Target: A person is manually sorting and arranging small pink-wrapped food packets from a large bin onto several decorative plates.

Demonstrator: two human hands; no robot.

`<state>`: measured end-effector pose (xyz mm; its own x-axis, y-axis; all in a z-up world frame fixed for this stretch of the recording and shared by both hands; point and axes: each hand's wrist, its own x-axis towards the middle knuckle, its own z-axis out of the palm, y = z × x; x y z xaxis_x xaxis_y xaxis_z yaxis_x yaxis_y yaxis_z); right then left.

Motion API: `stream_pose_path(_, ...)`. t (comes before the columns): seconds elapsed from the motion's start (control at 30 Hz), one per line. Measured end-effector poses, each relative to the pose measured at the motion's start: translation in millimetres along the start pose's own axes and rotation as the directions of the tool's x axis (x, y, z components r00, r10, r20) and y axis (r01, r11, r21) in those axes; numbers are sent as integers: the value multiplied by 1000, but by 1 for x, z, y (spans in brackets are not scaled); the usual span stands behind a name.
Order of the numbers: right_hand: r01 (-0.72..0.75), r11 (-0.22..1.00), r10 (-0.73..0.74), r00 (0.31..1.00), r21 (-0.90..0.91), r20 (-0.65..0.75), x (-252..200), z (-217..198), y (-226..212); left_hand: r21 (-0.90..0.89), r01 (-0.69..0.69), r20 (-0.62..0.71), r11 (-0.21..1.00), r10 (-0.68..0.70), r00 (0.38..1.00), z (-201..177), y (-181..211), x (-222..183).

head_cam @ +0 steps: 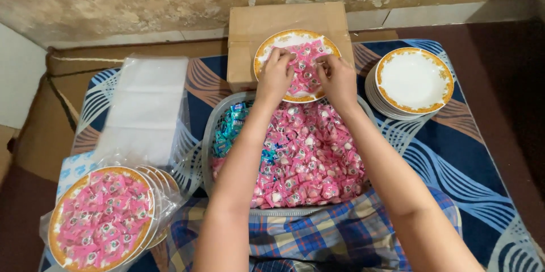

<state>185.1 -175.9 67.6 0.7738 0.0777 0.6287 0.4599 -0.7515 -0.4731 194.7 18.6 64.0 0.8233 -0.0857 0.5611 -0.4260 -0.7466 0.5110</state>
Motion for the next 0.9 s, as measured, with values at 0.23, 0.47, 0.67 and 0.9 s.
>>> stream_pose_path(0.23,98,983,-86,993,-153,84,15,24,25,152,-27,65,988,17,998,10,-23,8)
stream_pose_path(0.47,164,970,-154,986,-178,70,7,16,29,179,-2,194,984,-33,980,10,-33,-4)
stream_pose_path(0.67,16,997,-20,998,70,52,-21,-23,9,80,99,46,992,-103,994,-19,-10,-34)
stream_pose_path(0.9,-78,988,77,997,130,15,-103,-34,33,-121,184,-421,975,-218,880,-23,-11,-94)
